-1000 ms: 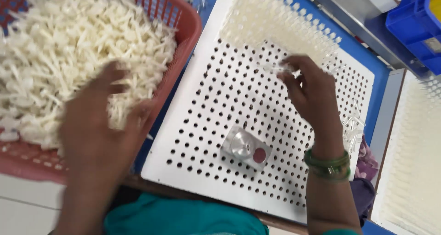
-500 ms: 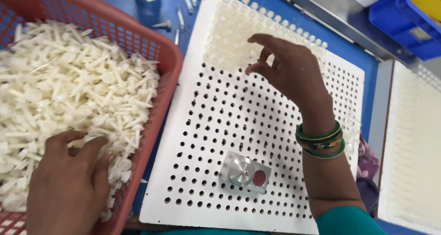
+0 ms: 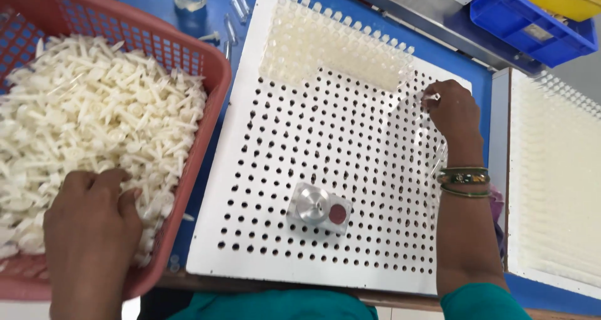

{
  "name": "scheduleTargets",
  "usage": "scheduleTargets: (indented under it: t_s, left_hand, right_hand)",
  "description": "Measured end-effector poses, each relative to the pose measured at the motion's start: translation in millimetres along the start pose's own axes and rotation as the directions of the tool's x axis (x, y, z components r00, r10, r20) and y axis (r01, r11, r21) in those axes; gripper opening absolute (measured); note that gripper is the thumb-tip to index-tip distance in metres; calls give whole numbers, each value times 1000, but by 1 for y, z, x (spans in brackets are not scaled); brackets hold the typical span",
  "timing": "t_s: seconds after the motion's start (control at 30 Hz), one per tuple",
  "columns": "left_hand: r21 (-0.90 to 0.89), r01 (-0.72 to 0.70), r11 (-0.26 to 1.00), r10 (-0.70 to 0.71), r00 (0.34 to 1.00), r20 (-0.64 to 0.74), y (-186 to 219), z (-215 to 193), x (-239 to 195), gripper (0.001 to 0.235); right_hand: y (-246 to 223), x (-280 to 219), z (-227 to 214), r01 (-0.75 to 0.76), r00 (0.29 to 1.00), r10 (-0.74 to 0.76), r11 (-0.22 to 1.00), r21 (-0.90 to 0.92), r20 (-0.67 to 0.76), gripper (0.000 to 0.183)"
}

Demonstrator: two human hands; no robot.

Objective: The person sits at a factory workstation and assembles small plastic components. They pick white plastic fittings from a red basket, place a clear plastic tube over each fitting, and press the parts together using a small metal jig mounted on a perforated board, placing finished assemblies into trays. Around 01:14 they pour more clear tubes from a green basket onto the work board and continue assembling.

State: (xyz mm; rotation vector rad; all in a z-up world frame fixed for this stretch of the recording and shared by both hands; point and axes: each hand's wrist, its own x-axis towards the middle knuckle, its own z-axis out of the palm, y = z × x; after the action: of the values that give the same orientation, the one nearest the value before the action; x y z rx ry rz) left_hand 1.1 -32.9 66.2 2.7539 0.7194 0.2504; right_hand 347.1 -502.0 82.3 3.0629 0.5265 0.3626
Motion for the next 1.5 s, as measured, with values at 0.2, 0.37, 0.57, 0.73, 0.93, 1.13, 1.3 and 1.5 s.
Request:
scheduleTargets:
  t_s: [0.2, 0.37, 0.57, 0.73, 0.93, 1.13, 1.3, 1.5]
  left_hand:
    - [-4, -13, 1000, 13, 998, -59, 3, -1, 0, 22]
    - [-107, -45, 993, 26, 985, -171, 14, -21, -3, 17]
    - [-502, -156, 851, 8, 959, -284, 24, -26, -16, 15]
    - [-793, -117, 598, -54, 981, -185, 46, -22, -32, 25]
    - [-990, 56, 127, 124, 990, 72, 93, 7, -49, 55]
    - [-885, 374, -276, 384, 887, 255, 148, 42, -64, 56]
    - [-913, 369, -172, 374, 882, 286, 156, 33, -65, 60]
    - [-916, -264, 302, 353, 924, -150, 155, 31, -83, 68]
  right_hand:
    - [-92, -91, -70, 60, 979, -163, 797, 601, 119, 49]
    - [-144, -159, -100, 106, 907, -380, 626, 773, 183, 43]
    - [-158, -173, -96, 118, 920, -328, 752, 648, 214, 27]
    - [-163, -172, -95, 100, 928, -299, 775, 624, 223, 24]
    - [-155, -180, -103, 153, 946, -302, 732, 664, 115, 22]
    - [-150, -186, -95, 37, 965, -247, 450, 892, 85, 25]
    - [-152, -179, -83, 54, 951, -303, 355, 933, 60, 27]
    - [-150, -162, -85, -103, 889, -404, 285, 953, 217, 19]
